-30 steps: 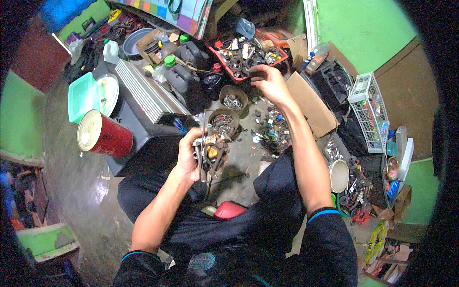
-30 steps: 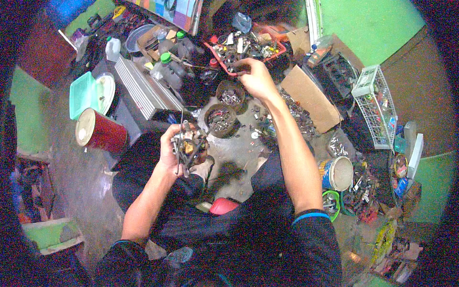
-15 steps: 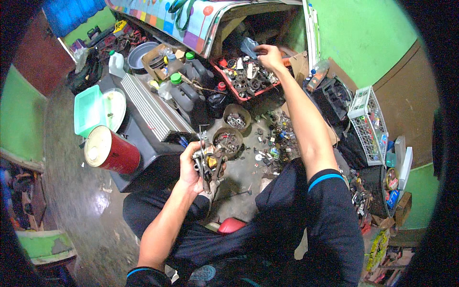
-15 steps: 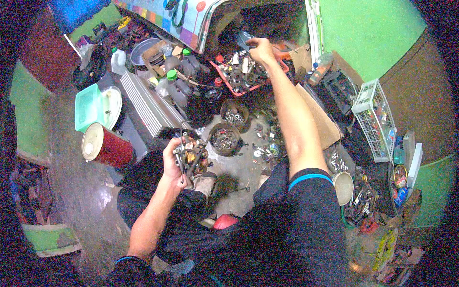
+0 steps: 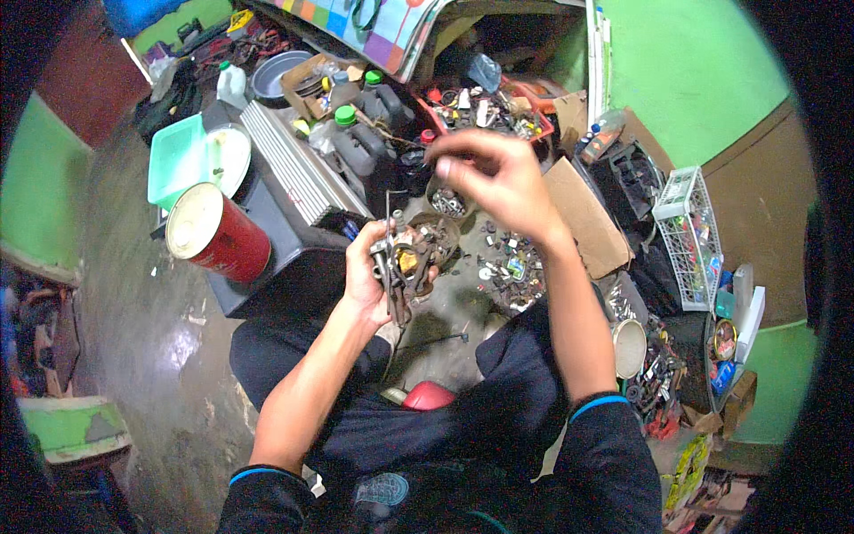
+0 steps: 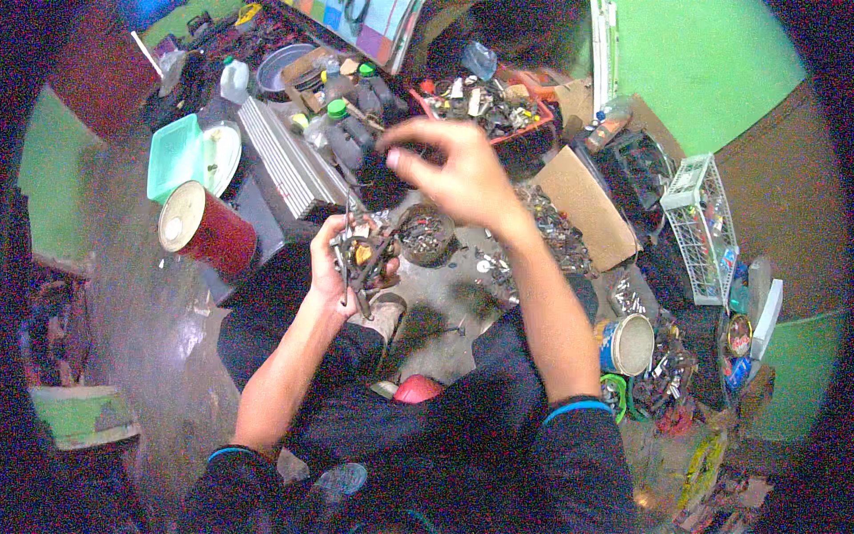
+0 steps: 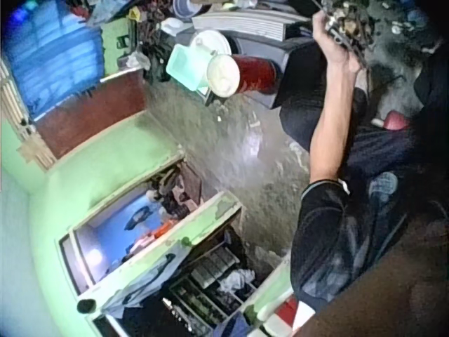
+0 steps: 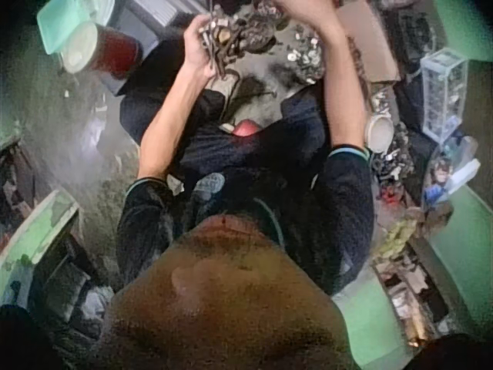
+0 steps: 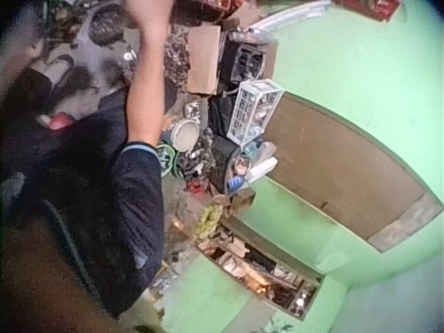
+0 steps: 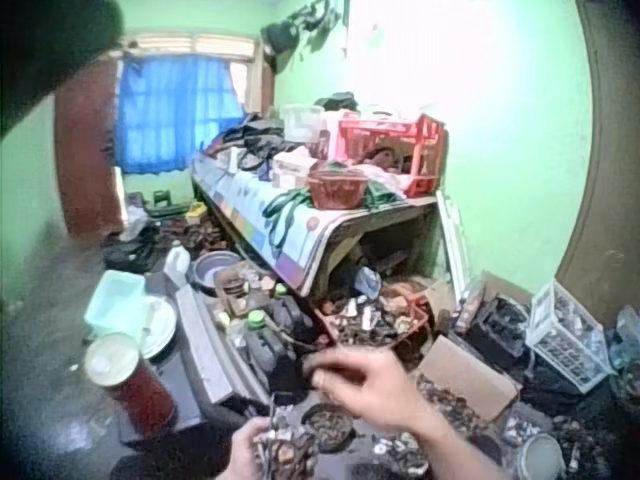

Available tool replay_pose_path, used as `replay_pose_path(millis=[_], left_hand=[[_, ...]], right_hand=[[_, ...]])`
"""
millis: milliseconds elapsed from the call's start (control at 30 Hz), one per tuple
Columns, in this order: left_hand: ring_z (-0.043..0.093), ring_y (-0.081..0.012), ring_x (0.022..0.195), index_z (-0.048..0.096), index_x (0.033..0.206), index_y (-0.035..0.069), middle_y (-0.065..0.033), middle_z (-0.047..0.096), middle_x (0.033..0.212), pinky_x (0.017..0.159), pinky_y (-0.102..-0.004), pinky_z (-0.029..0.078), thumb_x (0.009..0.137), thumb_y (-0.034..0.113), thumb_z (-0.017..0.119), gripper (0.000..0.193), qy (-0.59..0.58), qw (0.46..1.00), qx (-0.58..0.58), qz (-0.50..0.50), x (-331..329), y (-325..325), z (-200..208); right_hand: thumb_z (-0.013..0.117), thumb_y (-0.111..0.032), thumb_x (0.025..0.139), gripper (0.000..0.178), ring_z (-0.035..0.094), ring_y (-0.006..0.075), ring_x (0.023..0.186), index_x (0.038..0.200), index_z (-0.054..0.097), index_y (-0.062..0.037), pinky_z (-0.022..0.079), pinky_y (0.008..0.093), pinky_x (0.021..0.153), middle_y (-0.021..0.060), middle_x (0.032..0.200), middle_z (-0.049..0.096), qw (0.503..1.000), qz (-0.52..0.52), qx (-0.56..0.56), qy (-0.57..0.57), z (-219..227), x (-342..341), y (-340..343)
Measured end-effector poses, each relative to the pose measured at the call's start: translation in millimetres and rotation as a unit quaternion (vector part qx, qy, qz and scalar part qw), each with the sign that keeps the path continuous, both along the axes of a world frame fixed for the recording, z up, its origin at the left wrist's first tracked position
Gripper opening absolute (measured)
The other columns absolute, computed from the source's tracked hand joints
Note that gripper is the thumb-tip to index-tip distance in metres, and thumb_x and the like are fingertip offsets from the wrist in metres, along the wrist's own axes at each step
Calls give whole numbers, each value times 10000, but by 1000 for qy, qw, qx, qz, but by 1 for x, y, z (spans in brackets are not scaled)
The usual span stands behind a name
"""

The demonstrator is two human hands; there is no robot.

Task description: The person sits on the floor and sorts through a large pile of small metal parts, picking out specific components. They then assemble these parts into a larger mechanical assembly, fitting pieces together by hand.

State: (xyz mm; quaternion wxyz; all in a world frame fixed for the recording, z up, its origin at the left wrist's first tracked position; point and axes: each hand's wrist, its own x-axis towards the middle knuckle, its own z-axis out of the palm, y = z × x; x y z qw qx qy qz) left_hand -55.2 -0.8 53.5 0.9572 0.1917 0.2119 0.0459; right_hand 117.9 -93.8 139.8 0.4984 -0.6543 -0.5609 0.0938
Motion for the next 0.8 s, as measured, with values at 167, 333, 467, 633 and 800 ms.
replay_pose_path(millis=[167, 333, 467, 633, 800], left_hand=[[616, -254, 576, 620, 925, 114, -82, 637, 762, 481, -365, 477, 837, 500, 462, 427, -6, 1000, 12, 9, 3, -4, 3], [647, -238, 625, 614, 928, 63, -100, 655, 793, 568, -369, 557, 848, 460, 491, 423, -22, 1000, 7, -2, 3, -3, -2], [633, -264, 589, 609, 912, 98, -116, 644, 782, 478, -369, 502, 825, 488, 472, 423, 6, 999, 44, -6, 9, -6, -8], [646, -265, 634, 622, 890, 33, -138, 650, 777, 592, -373, 565, 833, 433, 500, 422, -43, 999, 8, -31, 1, -6, -14], [646, -285, 593, 604, 888, 64, -126, 643, 762, 456, -378, 513, 836, 450, 483, 407, 11, 998, 52, 38, 1, 5, -6]], right_hand=[[706, -150, 809, 251, 646, 223, 947, 1013, 678, -6, 488, 338, 860, 116, 988, 682, 997, 74, 6, 22, -25, -32, -26], [719, -131, 796, 258, 640, 233, 922, 1009, 674, 7, 483, 341, 838, 122, 962, 675, 993, 113, -24, 8, -30, -30, -30], [699, -120, 794, 180, 654, 191, 855, 920, 694, 8, 496, 316, 773, 109, 865, 687, 991, 92, -59, 82, -34, -24, -28], [663, -73, 853, 162, 630, 102, 689, 986, 700, 13, 515, 255, 655, 48, 782, 689, 972, -48, 7, 231, -32, 7, -29], [681, -73, 828, 185, 625, 110, 673, 993, 699, 8, 508, 274, 631, 65, 782, 684, 976, -71, -112, 173, -61, 31, -21]])
